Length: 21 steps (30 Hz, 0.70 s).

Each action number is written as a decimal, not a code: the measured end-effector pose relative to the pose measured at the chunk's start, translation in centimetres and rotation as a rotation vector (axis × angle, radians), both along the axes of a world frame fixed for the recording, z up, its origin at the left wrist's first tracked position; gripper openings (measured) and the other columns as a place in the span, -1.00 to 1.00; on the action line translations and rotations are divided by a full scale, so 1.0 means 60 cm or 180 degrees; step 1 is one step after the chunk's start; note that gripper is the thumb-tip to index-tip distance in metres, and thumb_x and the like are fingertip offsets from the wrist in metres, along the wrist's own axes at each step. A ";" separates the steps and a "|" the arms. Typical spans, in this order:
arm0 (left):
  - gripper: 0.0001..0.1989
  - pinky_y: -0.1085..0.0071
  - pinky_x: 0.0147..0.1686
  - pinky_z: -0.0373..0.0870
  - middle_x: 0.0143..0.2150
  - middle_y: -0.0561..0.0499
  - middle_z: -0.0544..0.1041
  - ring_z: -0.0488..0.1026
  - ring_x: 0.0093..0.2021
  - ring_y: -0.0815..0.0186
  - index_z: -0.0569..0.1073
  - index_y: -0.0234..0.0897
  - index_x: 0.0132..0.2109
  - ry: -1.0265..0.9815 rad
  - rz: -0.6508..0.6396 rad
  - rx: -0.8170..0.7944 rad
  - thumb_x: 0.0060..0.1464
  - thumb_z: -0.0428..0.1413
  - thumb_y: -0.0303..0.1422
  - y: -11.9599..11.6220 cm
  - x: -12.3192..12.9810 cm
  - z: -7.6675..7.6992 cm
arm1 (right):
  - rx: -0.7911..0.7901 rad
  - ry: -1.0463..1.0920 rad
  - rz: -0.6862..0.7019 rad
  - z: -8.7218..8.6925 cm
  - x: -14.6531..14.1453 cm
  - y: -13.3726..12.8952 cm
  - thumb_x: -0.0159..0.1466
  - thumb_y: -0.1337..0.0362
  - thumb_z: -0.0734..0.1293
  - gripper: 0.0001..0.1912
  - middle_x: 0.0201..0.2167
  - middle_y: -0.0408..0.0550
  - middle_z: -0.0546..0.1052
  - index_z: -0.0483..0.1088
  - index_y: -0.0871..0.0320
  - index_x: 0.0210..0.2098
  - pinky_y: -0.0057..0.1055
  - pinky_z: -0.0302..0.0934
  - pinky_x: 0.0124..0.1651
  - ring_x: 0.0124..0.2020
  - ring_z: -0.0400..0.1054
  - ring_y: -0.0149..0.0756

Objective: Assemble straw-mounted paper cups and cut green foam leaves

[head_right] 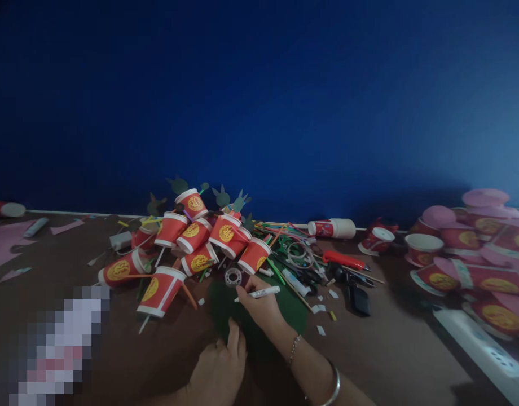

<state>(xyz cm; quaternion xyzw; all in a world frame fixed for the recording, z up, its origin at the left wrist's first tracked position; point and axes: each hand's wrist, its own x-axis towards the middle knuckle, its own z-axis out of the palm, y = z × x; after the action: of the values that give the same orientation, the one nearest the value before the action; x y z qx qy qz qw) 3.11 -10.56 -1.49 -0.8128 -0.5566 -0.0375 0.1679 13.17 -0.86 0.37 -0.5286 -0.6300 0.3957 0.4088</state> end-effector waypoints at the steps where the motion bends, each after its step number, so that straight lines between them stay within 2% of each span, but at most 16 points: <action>1: -0.75 0.50 -0.71 0.34 -0.18 -0.27 0.50 0.41 -0.64 0.38 0.51 -0.40 -0.16 -0.0015 0.0008 0.0041 -0.04 0.09 -0.45 0.000 0.000 -0.002 | 0.0042 -0.0087 -0.0001 -0.003 0.001 0.000 0.05 0.28 0.27 -0.77 -0.74 -0.26 0.22 0.13 0.12 -0.66 -0.54 -0.05 -0.64 -0.67 0.05 -0.48; 4: -0.77 0.51 -0.71 0.32 -0.16 -0.26 0.49 0.40 -0.63 0.40 0.51 -0.38 -0.18 -0.0048 0.0000 0.0075 -0.02 0.08 -0.44 -0.001 -0.002 -0.005 | 0.0144 -0.0311 0.0065 -0.007 0.003 0.001 0.00 0.34 0.28 -0.81 -0.71 -0.26 0.23 0.16 0.13 -0.65 -0.55 -0.05 -0.63 -0.64 0.05 -0.48; 11: -0.71 0.55 -0.70 0.28 -0.17 -0.31 0.49 0.37 -0.62 0.42 0.48 -0.43 -0.13 -0.0014 -0.0160 0.0206 -0.02 0.02 -0.51 0.000 -0.005 -0.028 | 0.0027 -0.0431 0.0050 -0.007 0.000 -0.002 0.02 0.30 0.26 -0.78 -0.75 -0.28 0.18 0.13 0.12 -0.68 -0.54 -0.09 -0.63 -0.67 0.01 -0.48; 21: -0.69 0.56 -0.71 0.28 -0.18 -0.33 0.49 0.37 -0.64 0.43 0.48 -0.44 -0.13 0.0017 -0.0129 0.0144 -0.04 0.00 -0.53 -0.002 -0.002 -0.026 | 0.0116 -0.0518 0.0120 -0.004 -0.002 -0.004 0.01 0.32 0.26 -0.78 -0.74 -0.27 0.19 0.13 0.13 -0.68 -0.54 -0.09 -0.63 -0.66 0.01 -0.48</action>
<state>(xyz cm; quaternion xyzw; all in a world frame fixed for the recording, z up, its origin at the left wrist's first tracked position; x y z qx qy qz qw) 2.97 -10.71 -3.03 -0.8200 -0.5385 -0.0513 0.1869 13.07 -1.12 0.15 -0.5396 -0.6780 0.3475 0.3583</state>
